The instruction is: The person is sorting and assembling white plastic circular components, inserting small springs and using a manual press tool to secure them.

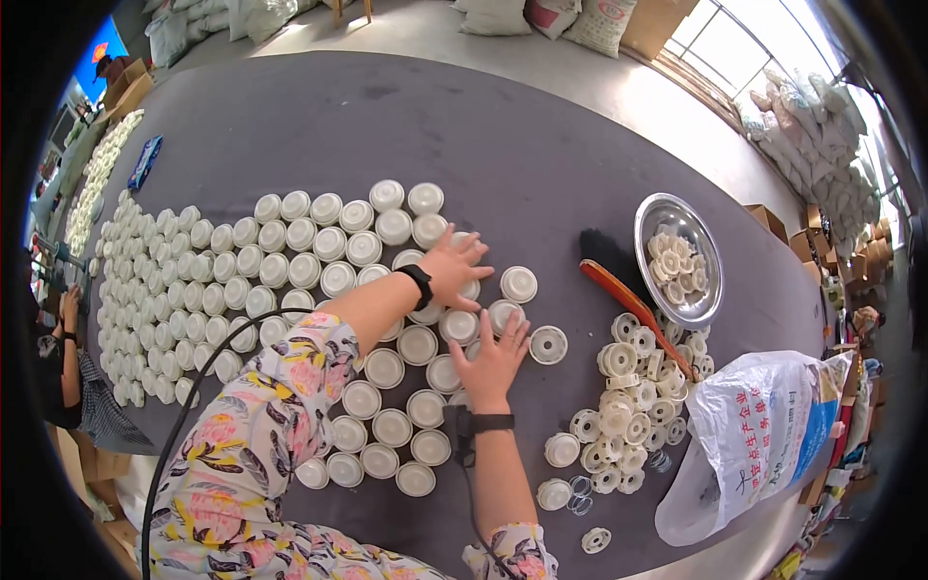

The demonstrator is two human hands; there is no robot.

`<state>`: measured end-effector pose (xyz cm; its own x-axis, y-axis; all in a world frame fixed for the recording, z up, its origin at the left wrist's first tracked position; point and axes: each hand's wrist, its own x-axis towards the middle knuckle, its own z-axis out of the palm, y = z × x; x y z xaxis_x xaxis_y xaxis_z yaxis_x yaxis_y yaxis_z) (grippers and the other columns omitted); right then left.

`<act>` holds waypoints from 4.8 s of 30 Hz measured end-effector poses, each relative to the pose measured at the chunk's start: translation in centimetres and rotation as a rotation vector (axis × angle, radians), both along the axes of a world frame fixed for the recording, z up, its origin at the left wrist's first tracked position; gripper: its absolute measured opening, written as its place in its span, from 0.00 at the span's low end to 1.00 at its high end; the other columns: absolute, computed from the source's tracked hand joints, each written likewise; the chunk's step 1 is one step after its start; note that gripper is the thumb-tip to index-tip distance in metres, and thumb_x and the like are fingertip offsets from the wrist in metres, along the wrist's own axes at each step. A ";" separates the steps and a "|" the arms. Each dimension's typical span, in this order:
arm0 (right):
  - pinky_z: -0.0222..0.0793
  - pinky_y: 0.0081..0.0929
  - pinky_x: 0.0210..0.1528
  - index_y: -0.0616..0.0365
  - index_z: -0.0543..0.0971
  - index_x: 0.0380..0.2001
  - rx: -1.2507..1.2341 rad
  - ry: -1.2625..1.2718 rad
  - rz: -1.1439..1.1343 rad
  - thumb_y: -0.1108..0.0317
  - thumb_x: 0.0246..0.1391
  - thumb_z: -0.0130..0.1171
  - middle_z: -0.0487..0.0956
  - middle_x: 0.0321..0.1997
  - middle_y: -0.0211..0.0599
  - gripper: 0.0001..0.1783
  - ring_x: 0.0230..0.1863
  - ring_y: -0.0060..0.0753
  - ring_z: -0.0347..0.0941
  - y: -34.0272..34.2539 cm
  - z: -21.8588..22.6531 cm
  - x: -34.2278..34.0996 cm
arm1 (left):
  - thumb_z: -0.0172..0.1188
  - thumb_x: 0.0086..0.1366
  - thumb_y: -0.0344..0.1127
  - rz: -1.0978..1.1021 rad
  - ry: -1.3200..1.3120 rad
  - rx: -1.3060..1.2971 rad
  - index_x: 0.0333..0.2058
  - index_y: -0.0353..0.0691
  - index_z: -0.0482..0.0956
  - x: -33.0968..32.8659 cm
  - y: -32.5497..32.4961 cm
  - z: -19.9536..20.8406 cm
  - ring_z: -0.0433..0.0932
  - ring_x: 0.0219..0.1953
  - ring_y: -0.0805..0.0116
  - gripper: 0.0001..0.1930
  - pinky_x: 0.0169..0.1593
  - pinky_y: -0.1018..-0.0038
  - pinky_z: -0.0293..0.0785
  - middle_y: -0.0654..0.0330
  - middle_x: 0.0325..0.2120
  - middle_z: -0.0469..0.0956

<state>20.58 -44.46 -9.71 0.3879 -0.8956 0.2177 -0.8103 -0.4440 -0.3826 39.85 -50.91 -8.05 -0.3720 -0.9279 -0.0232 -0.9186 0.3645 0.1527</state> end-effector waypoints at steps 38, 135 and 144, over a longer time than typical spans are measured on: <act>0.33 0.63 0.63 0.60 0.58 0.60 0.328 0.042 0.488 0.39 0.28 0.69 0.45 0.65 0.69 0.58 0.68 0.66 0.37 24.1 2.2 -8.3 | 0.67 0.43 0.58 1.042 0.367 -0.157 0.60 0.46 0.57 2.1 43.2 10.1 0.50 0.62 0.44 0.48 0.63 0.51 0.44 0.43 0.60 0.52; 0.36 0.67 0.62 0.34 0.55 0.64 0.494 0.084 -0.533 0.39 0.43 0.54 0.50 0.69 0.43 0.44 0.70 0.55 0.38 -27.8 2.9 -41.1 | 0.55 0.55 0.57 -0.131 0.238 0.101 0.57 0.48 0.65 -36.8 -16.0 2.5 0.56 0.60 0.46 0.34 0.60 0.51 0.50 0.46 0.56 0.62; 0.35 0.73 0.59 0.35 0.56 0.64 0.578 0.106 -0.309 0.38 0.40 0.57 0.54 0.68 0.34 0.46 0.69 0.56 0.40 -20.9 3.5 -38.3 | 0.59 0.48 0.55 -0.318 0.131 0.147 0.57 0.51 0.64 -33.6 -13.0 2.8 0.57 0.59 0.45 0.37 0.60 0.53 0.51 0.46 0.58 0.59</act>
